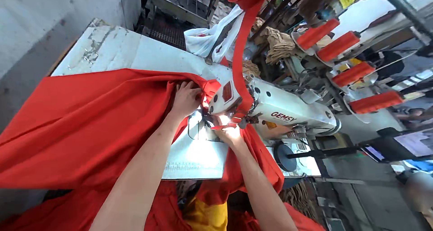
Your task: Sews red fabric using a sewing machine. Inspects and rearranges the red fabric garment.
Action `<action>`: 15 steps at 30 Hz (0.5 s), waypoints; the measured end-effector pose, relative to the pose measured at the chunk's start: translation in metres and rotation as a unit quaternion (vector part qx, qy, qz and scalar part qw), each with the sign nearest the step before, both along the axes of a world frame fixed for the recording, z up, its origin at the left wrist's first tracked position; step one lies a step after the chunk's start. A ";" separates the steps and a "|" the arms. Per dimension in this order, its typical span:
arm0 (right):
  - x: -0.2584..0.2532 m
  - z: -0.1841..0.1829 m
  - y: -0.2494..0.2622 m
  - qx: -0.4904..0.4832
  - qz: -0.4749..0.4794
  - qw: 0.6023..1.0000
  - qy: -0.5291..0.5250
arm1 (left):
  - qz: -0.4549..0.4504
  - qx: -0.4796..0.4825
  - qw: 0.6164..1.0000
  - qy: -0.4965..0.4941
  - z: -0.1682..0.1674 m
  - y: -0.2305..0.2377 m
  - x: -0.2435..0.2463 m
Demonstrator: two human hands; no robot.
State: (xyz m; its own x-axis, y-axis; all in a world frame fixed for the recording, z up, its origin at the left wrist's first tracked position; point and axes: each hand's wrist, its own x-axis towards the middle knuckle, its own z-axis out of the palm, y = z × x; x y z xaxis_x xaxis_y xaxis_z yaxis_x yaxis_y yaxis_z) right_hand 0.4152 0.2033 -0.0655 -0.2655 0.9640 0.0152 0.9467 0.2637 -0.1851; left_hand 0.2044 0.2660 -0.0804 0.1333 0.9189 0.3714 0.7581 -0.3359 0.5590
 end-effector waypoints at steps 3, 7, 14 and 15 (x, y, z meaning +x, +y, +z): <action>0.016 -0.002 -0.047 0.129 -0.023 0.991 0.028 | 0.004 -0.048 0.998 -0.031 0.009 -0.038 -0.006; 0.029 -0.009 -0.150 0.158 -0.045 0.964 0.208 | 0.011 -0.172 0.985 0.009 0.021 -0.143 -0.016; 0.033 -0.004 -0.220 -0.075 0.089 0.948 0.295 | 0.062 -0.004 0.998 0.021 0.000 -0.318 -0.010; 0.028 0.009 -0.215 -0.080 0.132 0.951 0.267 | 0.062 0.007 0.998 0.033 0.001 -0.334 -0.009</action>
State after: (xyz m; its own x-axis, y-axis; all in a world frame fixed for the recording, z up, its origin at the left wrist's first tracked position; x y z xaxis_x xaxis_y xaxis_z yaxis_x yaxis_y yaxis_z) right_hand 0.4432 -0.0116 -0.0563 -0.4948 0.8658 0.0745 0.6102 0.4073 -0.6796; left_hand 0.1949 -0.0684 -0.0789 0.0440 0.9244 0.3790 0.8289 -0.2456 0.5027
